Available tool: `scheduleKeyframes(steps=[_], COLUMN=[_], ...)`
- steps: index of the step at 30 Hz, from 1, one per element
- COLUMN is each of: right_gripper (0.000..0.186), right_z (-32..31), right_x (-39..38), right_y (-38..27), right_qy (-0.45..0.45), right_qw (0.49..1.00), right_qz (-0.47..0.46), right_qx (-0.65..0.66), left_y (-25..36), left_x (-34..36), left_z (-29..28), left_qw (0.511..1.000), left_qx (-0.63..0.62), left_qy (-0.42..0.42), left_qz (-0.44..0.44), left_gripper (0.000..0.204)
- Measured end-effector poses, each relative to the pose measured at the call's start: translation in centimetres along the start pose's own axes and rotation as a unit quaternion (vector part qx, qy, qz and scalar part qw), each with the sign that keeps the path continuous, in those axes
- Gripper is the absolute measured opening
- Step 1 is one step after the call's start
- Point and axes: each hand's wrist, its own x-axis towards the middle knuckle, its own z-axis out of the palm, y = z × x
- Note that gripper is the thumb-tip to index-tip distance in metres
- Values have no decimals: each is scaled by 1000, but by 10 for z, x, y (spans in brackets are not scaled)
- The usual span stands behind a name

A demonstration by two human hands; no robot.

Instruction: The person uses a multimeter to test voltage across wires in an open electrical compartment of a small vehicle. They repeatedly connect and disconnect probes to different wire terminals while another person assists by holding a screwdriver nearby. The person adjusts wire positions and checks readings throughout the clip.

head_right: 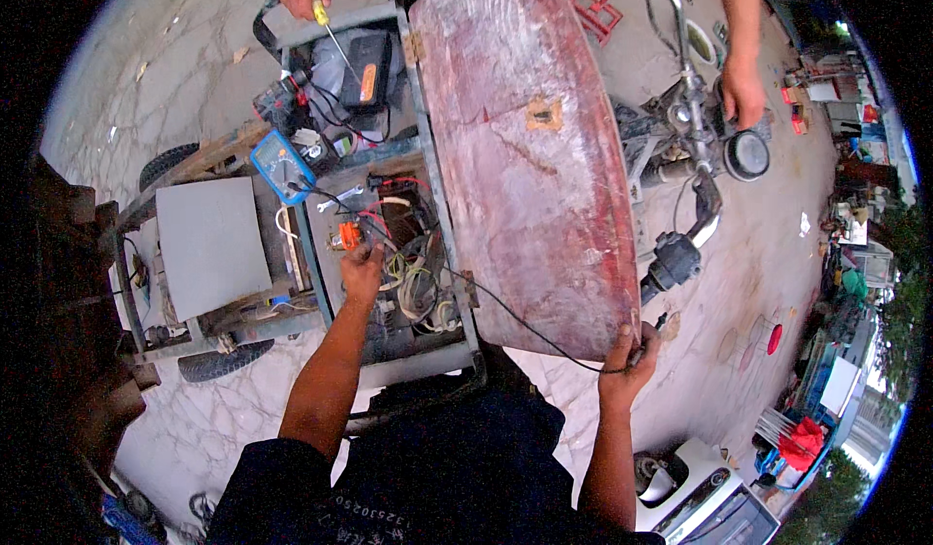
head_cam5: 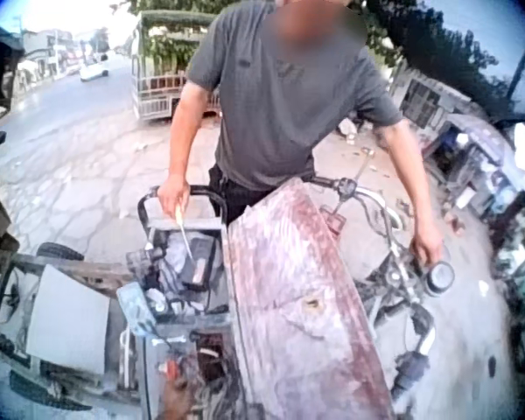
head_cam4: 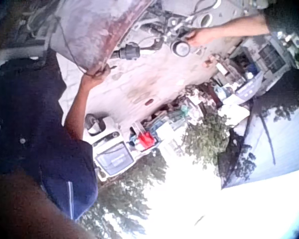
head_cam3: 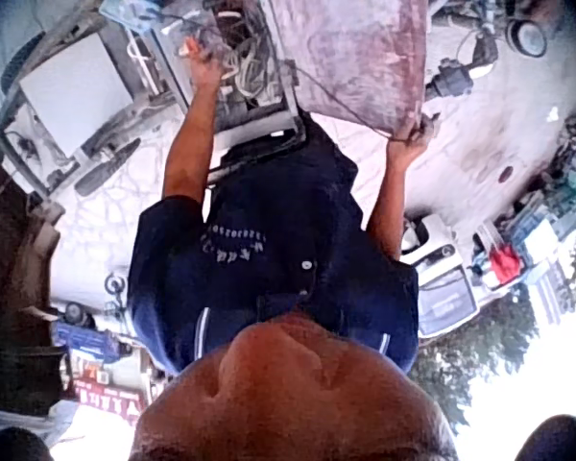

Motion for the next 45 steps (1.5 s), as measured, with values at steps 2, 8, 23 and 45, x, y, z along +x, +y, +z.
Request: scheduleKeyframes(steps=[2,8,23,45], right_gripper=[25,29,30,30], right_z=[-1,-1,2,1], right_x=[-1,-1,1,0], right_y=[10,8,-2,1], right_qy=[7,0,7,9], right_qw=[1000,999,997,996], right_qz=[6,24,30,45], right_qx=[-8,-48,-75,-72], left_y=[2,7,12,18], left_x=[-3,-10,-9,-10], left_z=[3,3,5,12], left_qw=[999,997,995,984], left_qx=[-33,-70,-64,-124], left_qy=[5,10,-12,5], left_qz=[-8,-35,-71,-132], left_gripper=[16,14,14,15])
